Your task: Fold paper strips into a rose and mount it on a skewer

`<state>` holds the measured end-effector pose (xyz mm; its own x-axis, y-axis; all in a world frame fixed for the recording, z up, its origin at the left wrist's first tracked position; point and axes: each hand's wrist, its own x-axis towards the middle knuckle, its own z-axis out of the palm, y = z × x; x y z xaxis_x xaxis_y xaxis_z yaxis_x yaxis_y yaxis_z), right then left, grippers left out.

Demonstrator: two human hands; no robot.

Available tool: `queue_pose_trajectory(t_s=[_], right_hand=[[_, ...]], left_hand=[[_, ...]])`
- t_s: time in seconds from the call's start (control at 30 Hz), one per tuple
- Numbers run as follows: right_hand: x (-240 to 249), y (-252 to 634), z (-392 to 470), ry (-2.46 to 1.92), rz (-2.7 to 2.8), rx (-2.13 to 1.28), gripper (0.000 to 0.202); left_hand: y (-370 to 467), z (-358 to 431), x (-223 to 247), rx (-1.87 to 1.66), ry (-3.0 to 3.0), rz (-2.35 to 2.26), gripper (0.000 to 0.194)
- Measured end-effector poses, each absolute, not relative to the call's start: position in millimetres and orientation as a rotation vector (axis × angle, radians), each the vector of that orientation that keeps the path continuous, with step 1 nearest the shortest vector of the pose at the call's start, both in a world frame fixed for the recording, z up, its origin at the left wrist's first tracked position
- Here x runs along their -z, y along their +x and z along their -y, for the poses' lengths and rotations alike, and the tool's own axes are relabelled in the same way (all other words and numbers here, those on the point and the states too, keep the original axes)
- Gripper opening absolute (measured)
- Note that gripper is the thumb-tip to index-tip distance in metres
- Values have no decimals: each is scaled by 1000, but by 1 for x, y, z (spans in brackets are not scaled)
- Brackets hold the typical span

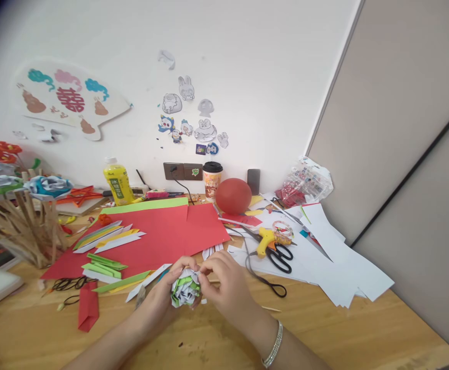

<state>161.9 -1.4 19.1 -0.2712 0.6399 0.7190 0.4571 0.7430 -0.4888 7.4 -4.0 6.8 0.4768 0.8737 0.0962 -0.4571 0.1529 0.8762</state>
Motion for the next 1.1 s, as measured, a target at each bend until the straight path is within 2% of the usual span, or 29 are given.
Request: queue_pose_trajectory(t_s=[0.47, 0.6, 1.1], right_hand=[[-21, 160, 7, -888, 1951, -17, 17], [-21, 160, 7, -905, 1960, 113, 13], [-21, 158, 5, -932, 2003, 222, 21]], left_hand=[[7, 3, -7, -996, 1005, -492, 21], [7, 2, -5, -1013, 997, -506, 22], [10, 1, -6, -1034, 920, -571, 19]])
